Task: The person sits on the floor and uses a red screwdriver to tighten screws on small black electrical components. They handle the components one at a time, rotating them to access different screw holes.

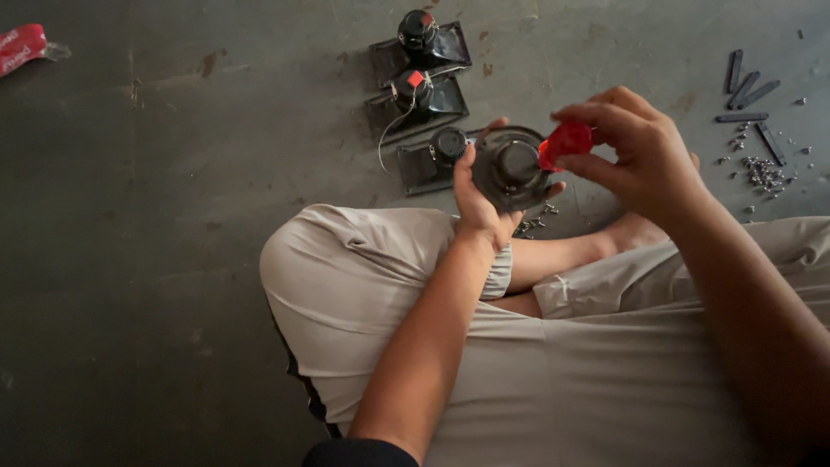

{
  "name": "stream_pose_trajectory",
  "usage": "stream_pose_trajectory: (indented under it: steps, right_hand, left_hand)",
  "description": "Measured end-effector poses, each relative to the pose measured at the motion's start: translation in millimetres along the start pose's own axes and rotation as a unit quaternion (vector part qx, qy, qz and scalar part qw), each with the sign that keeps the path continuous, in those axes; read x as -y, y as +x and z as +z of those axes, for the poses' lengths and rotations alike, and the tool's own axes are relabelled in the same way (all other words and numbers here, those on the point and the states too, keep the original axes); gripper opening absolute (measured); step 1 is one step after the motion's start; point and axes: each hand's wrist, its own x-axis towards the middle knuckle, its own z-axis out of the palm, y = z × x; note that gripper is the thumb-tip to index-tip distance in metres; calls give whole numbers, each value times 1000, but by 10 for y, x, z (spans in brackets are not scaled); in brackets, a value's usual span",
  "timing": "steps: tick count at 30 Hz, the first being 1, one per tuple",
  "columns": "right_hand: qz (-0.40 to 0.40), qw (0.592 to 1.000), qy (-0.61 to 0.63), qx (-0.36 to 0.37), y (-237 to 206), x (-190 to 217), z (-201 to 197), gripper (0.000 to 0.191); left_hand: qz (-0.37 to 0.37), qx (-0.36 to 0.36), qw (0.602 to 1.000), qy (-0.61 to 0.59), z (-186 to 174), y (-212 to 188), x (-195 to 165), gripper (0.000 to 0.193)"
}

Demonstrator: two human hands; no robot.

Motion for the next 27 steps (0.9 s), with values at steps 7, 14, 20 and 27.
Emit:
stream_pose_trajectory:
  steps: [7,14,20,27]
  right_hand:
    - [-14,998,-55,41,71,-17,-73,42]
    - [33,999,20,15,86,159,31,44]
    - [101,991,-16,-87,100,259,131,31]
    - [59,993,-74,-72,94,141,114,41]
  left_hand:
    - [-9,-30,1000,4,-23,-26,-15,59]
    - [-7,-14,1000,1,1,-19,-58,60]
    - [-8,-27,999,20,11,39,-63,57]
    - [3,-36,999,34,-28,81,-53,57]
